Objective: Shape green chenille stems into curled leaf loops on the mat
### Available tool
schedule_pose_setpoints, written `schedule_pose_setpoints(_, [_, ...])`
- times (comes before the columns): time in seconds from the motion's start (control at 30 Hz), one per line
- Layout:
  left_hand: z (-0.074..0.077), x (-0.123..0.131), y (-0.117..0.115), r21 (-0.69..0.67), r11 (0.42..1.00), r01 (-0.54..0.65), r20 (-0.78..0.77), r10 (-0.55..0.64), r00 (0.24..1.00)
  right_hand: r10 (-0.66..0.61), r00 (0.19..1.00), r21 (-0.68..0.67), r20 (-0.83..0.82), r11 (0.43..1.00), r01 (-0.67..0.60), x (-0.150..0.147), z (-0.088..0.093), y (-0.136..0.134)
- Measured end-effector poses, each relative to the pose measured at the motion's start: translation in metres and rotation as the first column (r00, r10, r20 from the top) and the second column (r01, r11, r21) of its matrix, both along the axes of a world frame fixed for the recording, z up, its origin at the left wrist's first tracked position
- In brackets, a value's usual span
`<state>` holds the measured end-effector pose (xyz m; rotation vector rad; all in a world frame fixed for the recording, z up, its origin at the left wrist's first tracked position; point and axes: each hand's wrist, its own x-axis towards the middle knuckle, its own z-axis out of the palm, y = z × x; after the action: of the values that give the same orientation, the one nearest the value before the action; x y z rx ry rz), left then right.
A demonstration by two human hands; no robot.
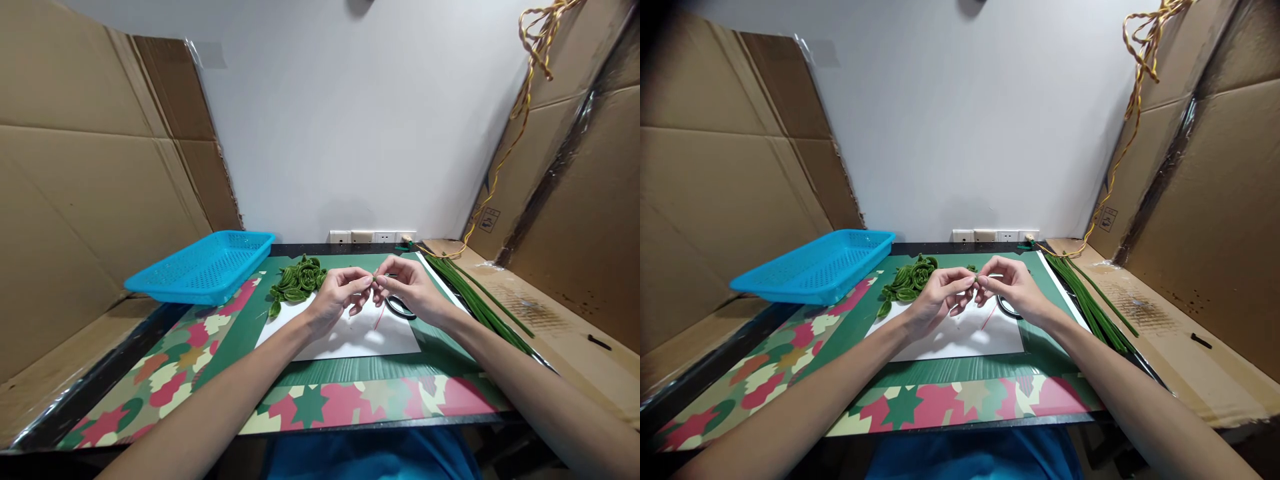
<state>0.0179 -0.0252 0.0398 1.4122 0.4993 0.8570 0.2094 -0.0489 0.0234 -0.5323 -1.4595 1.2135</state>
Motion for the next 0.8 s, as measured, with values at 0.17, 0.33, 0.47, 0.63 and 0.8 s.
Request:
schedule_pose_setpoints(0.17, [-0.0008, -0.0004, 0.0002, 0.026, 1.000, 0.014, 0.002, -0.014, 1.000, 0.016, 1.000, 0.000, -0.026, 1.000, -0.016, 0.0005, -0.0002, 0.0005])
schedule_pose_setpoints(0.33, [-0.0003, -0.0014, -0.0002, 0.062, 0.998, 0.018, -0.011, -0.018, 1.000, 0.031, 1.000, 0.021, -0.005, 0.999, -0.031, 0.0015, -0.0030, 0.0016])
schedule_pose_setpoints(0.47, [-0.0010, -0.0034, 0.0023, 0.144, 0.990, 0.010, -0.025, -0.006, 1.000, 0.048, 0.999, 0.039, 0.016, 0.998, -0.048, 0.0017, -0.0032, 0.0006])
schedule_pose_setpoints(0.63, [-0.0012, -0.0058, 0.0045, 0.291, 0.956, -0.027, -0.024, 0.036, 0.999, 0.087, 0.995, 0.055, 0.042, 0.995, -0.089, 0.0012, 0.0020, -0.0040])
schedule_pose_setpoints(0.8, [0.0044, -0.0074, -0.0002, 0.365, 0.931, -0.002, -0.076, 0.032, 0.997, 0.095, 0.995, 0.077, 0.041, 0.992, -0.098, 0.0011, 0.0027, -0.0057])
